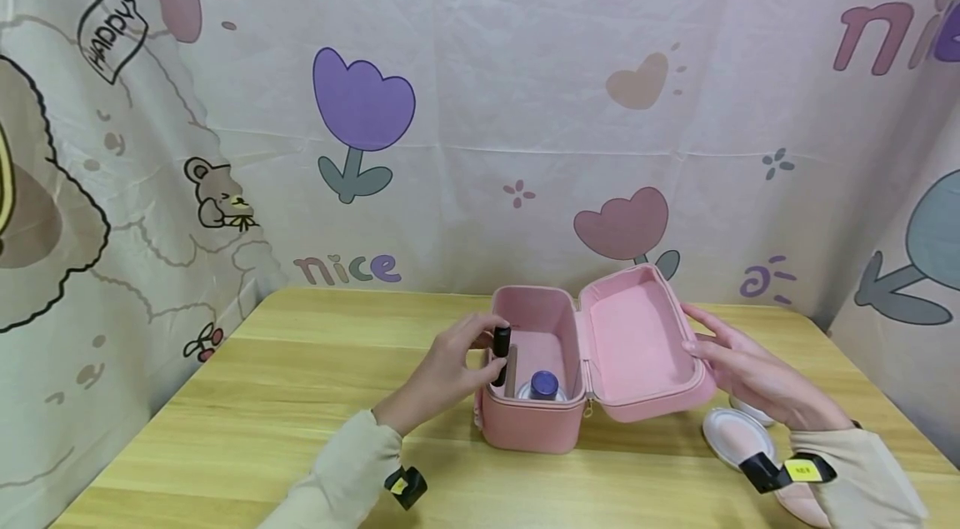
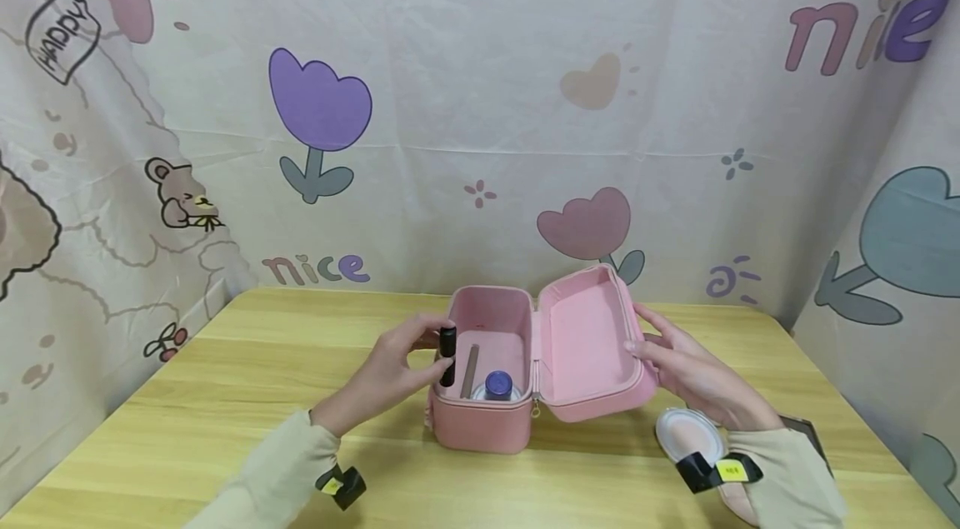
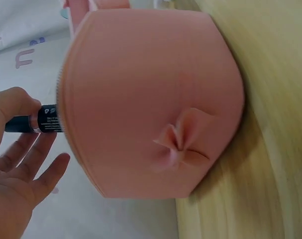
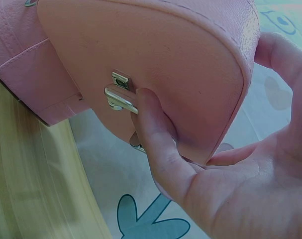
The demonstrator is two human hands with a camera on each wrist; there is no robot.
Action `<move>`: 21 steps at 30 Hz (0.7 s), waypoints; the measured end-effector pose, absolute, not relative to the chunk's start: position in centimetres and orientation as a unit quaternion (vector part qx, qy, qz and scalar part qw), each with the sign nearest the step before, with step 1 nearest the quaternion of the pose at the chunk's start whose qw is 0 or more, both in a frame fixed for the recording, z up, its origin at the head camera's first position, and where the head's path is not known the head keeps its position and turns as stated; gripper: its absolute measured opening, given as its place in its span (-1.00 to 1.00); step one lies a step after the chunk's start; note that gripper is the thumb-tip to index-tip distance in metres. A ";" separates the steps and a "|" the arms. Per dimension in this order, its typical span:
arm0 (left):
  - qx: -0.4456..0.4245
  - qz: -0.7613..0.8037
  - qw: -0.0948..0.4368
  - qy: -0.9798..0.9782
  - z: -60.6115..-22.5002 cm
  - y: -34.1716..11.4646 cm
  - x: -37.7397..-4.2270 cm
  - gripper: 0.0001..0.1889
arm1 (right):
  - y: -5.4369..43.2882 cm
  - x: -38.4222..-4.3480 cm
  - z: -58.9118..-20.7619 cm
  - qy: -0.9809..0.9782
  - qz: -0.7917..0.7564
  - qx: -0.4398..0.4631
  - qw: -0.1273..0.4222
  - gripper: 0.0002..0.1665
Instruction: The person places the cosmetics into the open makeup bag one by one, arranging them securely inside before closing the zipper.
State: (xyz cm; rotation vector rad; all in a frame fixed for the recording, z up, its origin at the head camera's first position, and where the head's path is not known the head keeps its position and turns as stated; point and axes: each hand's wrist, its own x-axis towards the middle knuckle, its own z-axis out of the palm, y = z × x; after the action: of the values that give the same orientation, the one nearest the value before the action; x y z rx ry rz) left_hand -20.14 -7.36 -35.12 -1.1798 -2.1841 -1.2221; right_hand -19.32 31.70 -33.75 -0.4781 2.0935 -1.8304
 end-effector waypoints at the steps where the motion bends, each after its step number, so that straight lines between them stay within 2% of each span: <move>1: -0.420 -0.427 0.190 -0.778 -35.2 -7.4 -20.1 -0.57 | 31.7 -19.3 -33.8 0.732 -0.640 -0.168 0.159 -0.08; 12: -0.419 -0.377 0.227 -0.794 -35.7 -7.2 -19.7 -0.62 | 31.7 -19.4 -33.7 0.738 -0.635 -0.159 0.160 -0.07; 21: -0.385 -0.326 0.270 -0.820 -36.1 -7.2 -19.5 -0.68 | 31.7 -19.3 -33.6 0.744 -0.631 -0.154 0.157 -0.07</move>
State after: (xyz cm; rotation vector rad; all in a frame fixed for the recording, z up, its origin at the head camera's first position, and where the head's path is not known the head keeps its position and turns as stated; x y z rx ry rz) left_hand -19.50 -7.24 -36.11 -1.0368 -2.2112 -0.8792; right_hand -19.33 31.71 -33.64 -0.4410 2.1295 -1.8048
